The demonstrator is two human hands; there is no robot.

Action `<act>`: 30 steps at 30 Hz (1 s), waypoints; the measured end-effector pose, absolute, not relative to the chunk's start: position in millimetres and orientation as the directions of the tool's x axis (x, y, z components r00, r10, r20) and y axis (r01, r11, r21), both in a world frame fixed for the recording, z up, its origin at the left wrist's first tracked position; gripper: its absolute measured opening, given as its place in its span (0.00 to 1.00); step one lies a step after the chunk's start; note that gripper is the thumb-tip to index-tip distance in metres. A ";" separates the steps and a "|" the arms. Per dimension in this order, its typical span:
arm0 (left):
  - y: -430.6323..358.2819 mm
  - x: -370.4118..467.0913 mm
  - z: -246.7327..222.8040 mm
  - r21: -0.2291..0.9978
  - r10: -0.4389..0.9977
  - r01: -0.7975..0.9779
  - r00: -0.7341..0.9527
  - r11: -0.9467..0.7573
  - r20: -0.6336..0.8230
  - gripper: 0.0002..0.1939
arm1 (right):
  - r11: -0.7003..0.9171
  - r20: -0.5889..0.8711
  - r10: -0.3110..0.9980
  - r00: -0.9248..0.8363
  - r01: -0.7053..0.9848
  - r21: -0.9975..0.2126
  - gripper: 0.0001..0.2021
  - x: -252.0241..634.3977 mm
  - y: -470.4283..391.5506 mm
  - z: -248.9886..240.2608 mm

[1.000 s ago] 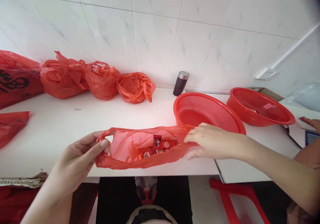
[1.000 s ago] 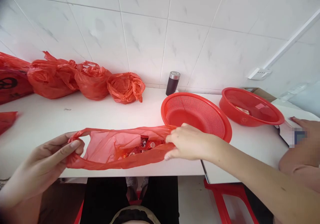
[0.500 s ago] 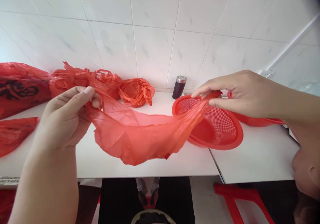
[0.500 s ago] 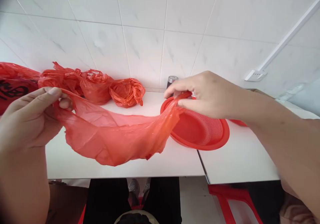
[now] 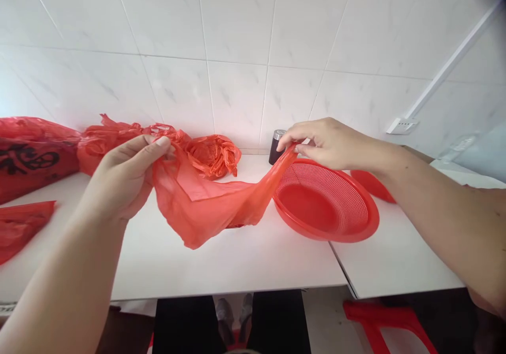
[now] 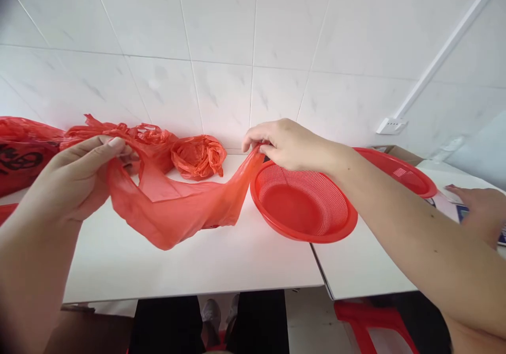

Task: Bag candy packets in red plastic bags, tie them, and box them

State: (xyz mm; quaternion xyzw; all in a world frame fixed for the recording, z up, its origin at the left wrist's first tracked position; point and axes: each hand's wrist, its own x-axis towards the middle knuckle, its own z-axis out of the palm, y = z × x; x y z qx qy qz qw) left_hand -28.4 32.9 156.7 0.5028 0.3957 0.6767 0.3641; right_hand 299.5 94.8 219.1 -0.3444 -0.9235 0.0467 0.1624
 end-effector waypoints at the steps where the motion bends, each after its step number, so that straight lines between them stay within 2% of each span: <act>1: 35.3 -27.1 159.3 0.893 0.884 -0.105 -0.230 -0.437 0.406 0.08 | 0.753 0.257 0.657 -0.709 0.634 -0.175 0.16 298.5 95.2 222.2; 5: 43.7 -22.9 165.4 0.870 0.890 -0.219 -0.226 -0.442 0.395 0.11 | 0.730 0.232 0.682 -0.693 0.665 -0.160 0.15 287.8 96.2 229.7; 9: 52.4 -26.9 158.7 0.890 0.920 -0.237 -0.156 -0.388 0.360 0.08 | 0.732 0.217 0.681 -0.699 0.658 -0.179 0.15 279.5 103.2 226.4; 16: 61.2 -39.1 146.3 0.883 0.948 -0.349 -0.168 -0.314 0.271 0.03 | 0.692 0.201 0.720 -0.664 0.707 -0.148 0.14 286.7 118.4 220.3; 22: 52.5 -28.3 135.1 0.880 0.924 -0.283 -0.112 -0.382 0.366 0.13 | 0.746 0.265 0.663 -0.700 0.649 -0.152 0.17 285.5 103.8 211.1; 26: 50.0 -25.0 116.3 0.949 0.960 -0.148 -0.088 -0.278 0.268 0.21 | 0.783 0.164 0.622 -0.765 0.612 -0.115 0.18 285.1 98.7 189.3; 30: 53.7 -25.2 102.7 0.968 0.967 -0.112 -0.149 -0.224 0.206 0.23 | 0.778 0.165 0.629 -0.760 0.619 -0.110 0.19 285.2 104.1 172.1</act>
